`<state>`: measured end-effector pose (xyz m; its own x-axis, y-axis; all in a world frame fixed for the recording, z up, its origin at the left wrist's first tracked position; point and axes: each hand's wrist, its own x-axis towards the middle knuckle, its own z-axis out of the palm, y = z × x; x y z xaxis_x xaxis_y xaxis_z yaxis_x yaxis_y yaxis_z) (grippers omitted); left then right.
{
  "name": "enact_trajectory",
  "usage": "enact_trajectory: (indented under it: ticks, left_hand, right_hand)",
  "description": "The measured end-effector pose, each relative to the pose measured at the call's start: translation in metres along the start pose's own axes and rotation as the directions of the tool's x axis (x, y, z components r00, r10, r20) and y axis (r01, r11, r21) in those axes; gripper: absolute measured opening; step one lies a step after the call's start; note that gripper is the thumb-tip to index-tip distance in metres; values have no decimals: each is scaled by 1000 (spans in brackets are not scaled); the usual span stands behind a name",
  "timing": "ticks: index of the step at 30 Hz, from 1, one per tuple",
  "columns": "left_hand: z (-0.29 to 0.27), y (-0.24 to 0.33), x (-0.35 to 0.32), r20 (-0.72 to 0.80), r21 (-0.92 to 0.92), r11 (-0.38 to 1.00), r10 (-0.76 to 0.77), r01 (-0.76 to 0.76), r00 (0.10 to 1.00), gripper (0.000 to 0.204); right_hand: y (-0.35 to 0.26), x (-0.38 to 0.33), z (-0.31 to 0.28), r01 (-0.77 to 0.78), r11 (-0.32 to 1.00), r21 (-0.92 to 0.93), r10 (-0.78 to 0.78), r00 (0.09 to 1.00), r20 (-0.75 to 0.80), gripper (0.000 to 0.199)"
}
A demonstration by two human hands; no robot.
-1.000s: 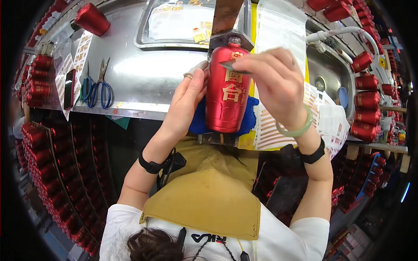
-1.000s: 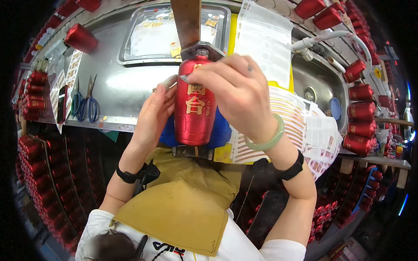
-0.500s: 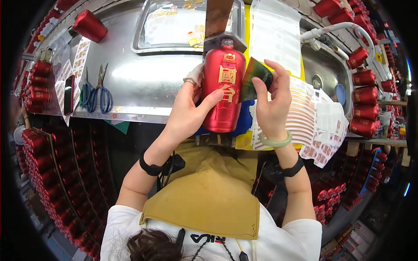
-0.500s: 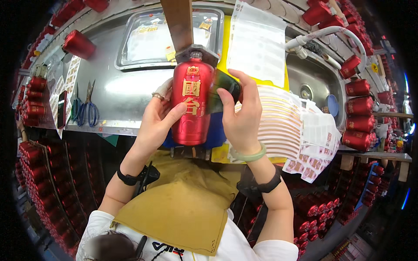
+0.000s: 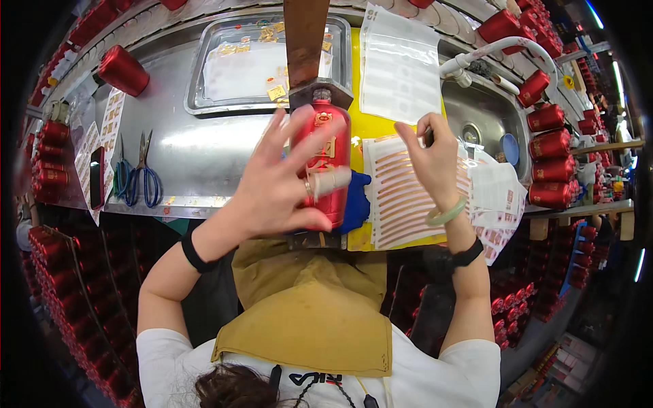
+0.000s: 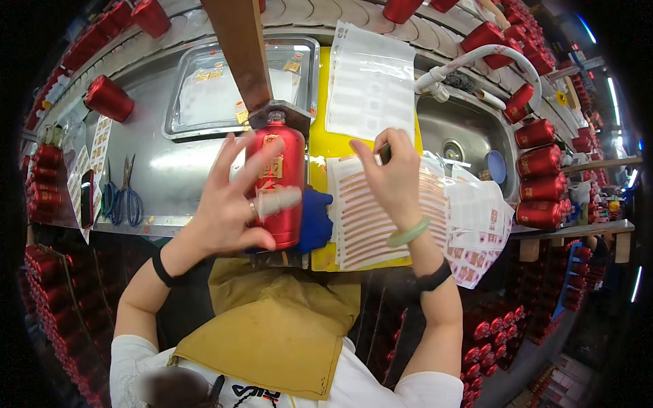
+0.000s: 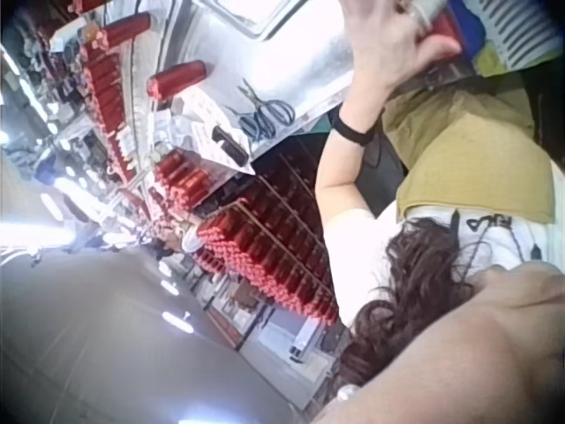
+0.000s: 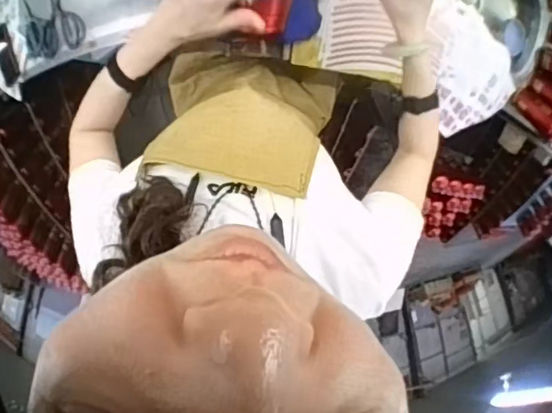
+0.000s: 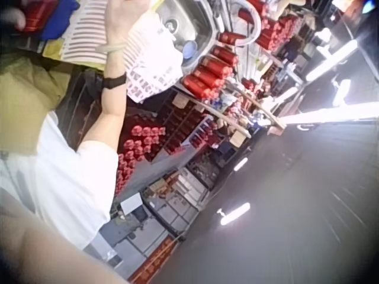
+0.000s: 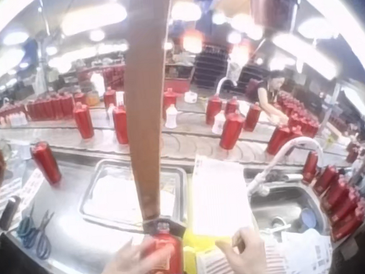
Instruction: Apply multiple decorative labels and seals to red metal liquor bottles at a factory workstation.
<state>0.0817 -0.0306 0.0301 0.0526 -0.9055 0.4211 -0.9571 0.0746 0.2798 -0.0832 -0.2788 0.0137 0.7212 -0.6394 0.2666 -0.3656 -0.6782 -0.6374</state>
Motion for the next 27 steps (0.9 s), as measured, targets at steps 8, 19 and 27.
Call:
enact_trajectory:
  ticks: [8, 19, 27]
  left_hand:
    - [4, 17, -7, -178, -256, 951, -225, 176, 958, 70]
    - [1, 15, -18, -212, -247, 919, -362, 309, 908, 86]
    - [4, 14, -17, -258, -264, 912, -379, 313, 889, 85]
  right_hand:
    - [48, 57, 39, 479, 852, -210, -421, 866, 269, 16]
    - [56, 62, 45, 729, 547, -411, -588, 684, 432, 5]
    - [53, 59, 49, 724, 549, -418, -579, 690, 434, 6]
